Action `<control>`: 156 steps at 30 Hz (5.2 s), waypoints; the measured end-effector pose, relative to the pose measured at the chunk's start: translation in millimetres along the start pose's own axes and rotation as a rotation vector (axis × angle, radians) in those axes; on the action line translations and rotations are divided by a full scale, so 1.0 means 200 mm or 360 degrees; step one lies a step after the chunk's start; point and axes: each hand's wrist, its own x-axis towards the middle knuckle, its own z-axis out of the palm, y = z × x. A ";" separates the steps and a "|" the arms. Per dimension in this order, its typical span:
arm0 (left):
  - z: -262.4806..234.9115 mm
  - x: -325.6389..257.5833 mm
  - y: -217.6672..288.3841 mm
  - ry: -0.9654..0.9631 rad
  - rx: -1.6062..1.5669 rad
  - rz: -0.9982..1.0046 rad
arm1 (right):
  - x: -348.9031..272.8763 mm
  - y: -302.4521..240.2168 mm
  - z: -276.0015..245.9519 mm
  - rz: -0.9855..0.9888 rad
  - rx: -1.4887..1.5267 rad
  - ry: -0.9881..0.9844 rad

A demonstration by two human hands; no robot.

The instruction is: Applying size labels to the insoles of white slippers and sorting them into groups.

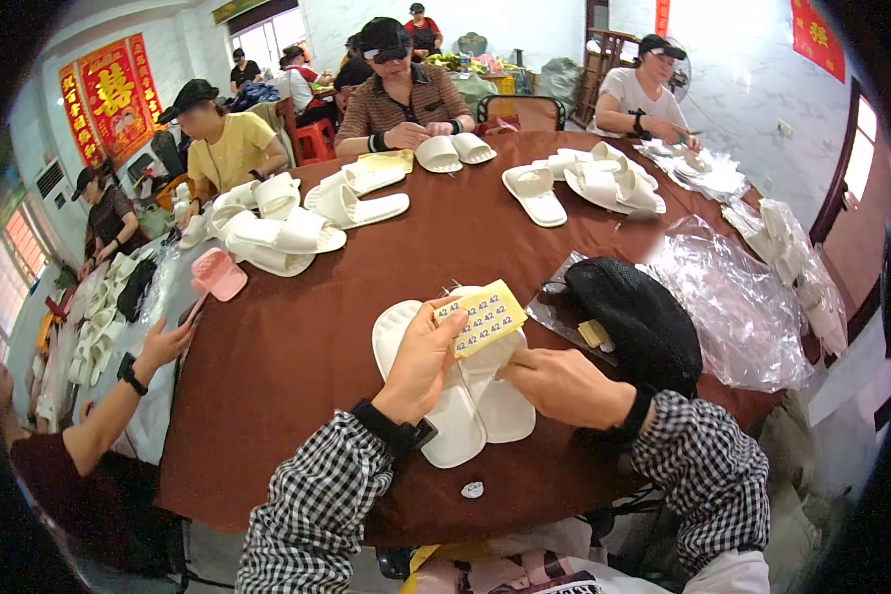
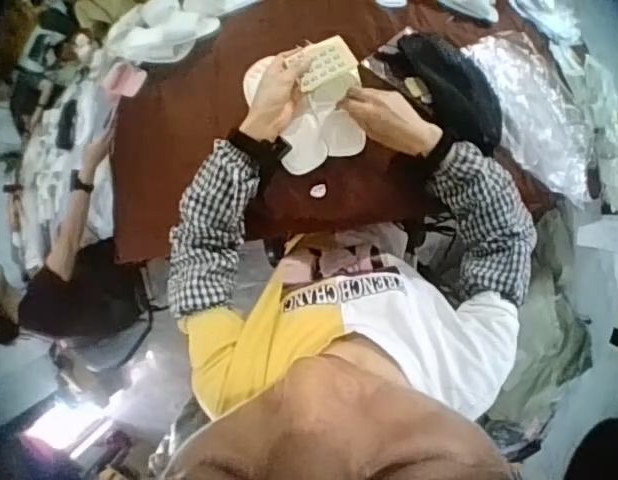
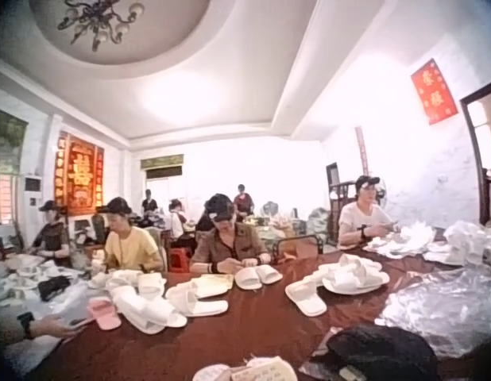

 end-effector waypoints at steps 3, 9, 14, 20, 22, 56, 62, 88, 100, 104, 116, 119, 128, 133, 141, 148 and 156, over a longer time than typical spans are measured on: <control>-0.01 0.01 0.01 0.0031 0.0138 -0.0075 | -0.06 -0.06 -0.01 -0.0063 -0.0133 -0.0031; -0.22 -0.03 0.08 0.0103 0.0272 0.0035 | 0.05 -0.13 0.01 -0.0053 0.0255 -0.0195; -0.77 -0.11 0.44 0.0336 0.0540 0.0104 | 0.20 -0.16 0.14 -0.0438 0.0512 -0.0302; -1.65 -0.18 1.04 0.0775 0.1087 0.0510 | 0.21 -0.06 0.13 -0.0441 0.0669 -0.0300; -1.76 -0.07 1.09 0.0861 0.1074 0.0537 | 0.19 0.02 0.17 -0.0411 0.0712 -0.0296; -0.25 0.09 0.16 -0.0797 0.1363 0.0063 | 0.18 0.09 0.10 0.0890 0.2475 0.0196; -0.38 0.37 0.33 -0.0484 0.1618 0.0422 | 0.17 0.09 0.13 0.1056 0.2501 0.0339; -0.75 -0.39 0.72 0.0471 0.2658 0.0633 | 0.19 0.08 0.08 0.1040 0.2230 -0.0052; -0.69 -0.60 0.88 0.0795 0.1857 0.0419 | 0.18 0.08 0.10 0.0958 0.2318 -0.0010; -0.73 -0.54 1.08 0.0123 0.2890 0.0232 | 0.18 0.08 0.11 0.0961 0.2316 -0.0010; -1.08 -0.33 0.96 0.0298 0.2369 -0.0066 | 0.20 0.08 0.11 0.0988 0.2258 -0.0050; -1.01 -0.23 0.86 -0.0039 0.2929 0.0079 | 0.18 0.08 0.11 0.0979 0.2288 -0.0030; -0.78 -0.18 0.61 0.0057 0.3225 -0.0254 | 0.18 0.05 0.09 0.1025 0.2297 0.0028; -0.74 -0.27 0.51 0.0180 0.3497 -0.0042 | 0.19 0.05 0.07 0.1034 0.2308 -0.0007; -1.18 -0.36 0.70 0.0593 0.3341 0.0120 | 0.19 0.06 0.10 0.0959 0.2269 0.0024; -1.75 -0.43 0.92 0.1268 0.3608 -0.0046 | 0.18 0.05 0.09 0.0987 0.2184 0.0022; -1.82 -0.21 0.86 0.1359 0.3693 0.0005 | 0.21 0.07 0.08 0.0942 0.2054 -0.0120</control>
